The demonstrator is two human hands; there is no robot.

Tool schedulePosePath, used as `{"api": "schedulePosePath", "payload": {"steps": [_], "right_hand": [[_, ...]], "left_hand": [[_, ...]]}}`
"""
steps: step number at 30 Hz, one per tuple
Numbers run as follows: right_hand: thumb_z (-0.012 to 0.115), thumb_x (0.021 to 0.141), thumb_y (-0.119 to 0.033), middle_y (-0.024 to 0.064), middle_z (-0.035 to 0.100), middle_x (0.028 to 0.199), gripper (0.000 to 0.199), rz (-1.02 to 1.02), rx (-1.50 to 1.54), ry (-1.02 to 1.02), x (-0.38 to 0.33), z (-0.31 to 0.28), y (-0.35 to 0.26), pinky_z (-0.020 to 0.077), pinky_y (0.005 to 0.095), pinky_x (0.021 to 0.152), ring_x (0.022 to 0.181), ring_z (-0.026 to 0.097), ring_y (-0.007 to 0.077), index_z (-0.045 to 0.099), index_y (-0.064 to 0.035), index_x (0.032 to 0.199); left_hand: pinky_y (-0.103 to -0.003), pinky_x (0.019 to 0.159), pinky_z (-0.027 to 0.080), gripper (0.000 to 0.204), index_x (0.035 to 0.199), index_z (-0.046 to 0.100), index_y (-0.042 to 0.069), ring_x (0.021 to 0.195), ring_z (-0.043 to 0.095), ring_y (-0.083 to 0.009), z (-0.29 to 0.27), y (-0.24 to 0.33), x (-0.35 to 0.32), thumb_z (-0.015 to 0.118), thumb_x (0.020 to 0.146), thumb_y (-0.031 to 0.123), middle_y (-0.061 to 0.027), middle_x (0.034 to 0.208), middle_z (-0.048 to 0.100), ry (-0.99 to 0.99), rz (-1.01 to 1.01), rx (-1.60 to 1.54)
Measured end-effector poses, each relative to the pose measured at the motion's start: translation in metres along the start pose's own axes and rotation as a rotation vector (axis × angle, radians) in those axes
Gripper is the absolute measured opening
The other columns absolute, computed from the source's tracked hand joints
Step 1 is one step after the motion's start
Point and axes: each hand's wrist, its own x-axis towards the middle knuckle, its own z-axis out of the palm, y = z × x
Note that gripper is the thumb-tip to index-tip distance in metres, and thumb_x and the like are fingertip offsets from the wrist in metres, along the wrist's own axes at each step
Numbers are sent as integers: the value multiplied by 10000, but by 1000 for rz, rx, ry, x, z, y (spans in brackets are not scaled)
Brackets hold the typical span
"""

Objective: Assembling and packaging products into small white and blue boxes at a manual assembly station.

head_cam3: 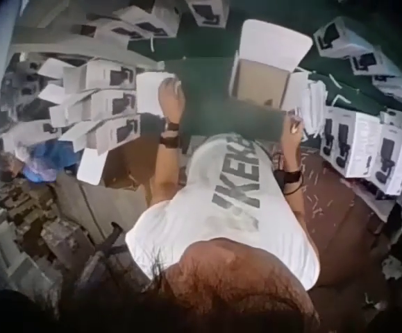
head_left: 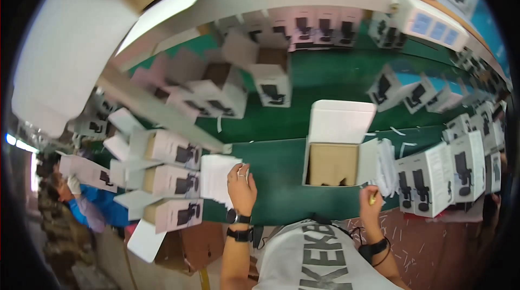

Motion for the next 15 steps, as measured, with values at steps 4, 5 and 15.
{"api": "schedulePosePath", "payload": {"steps": [4, 5, 15], "right_hand": [[632, 1045, -121, -25, 559, 733, 102, 54, -114, -98, -11, -20, -6, 396, 240, 611, 656, 473, 53, 669, -27, 1036], [616, 1057, -134, -21, 559, 717, 135, 101, -126, -142, -14, -20, -9, 397, 243, 605, 642, 475, 54, 683, -23, 1019], [584, 1085, -164, -19, 564, 684, 186, -113, -212, -273, 2, -19, -32, 392, 240, 559, 606, 506, 57, 675, -6, 1046]], "left_hand": [[-505, 892, 533, 397, 1149, 668, 19, 1115, 612, -420, 23, -83, -43, 801, 861, 258, -172, 1198, 630, -226, -401, 515], [-505, 892, 533, 397, 1149, 668, 19, 1115, 612, -420, 28, -101, -51, 801, 861, 258, -172, 1198, 630, -224, -402, 517], [-462, 835, 547, 264, 910, 644, 31, 1004, 667, -360, 8, -152, -49, 800, 829, 227, -183, 1113, 653, 125, -263, 431]]}}
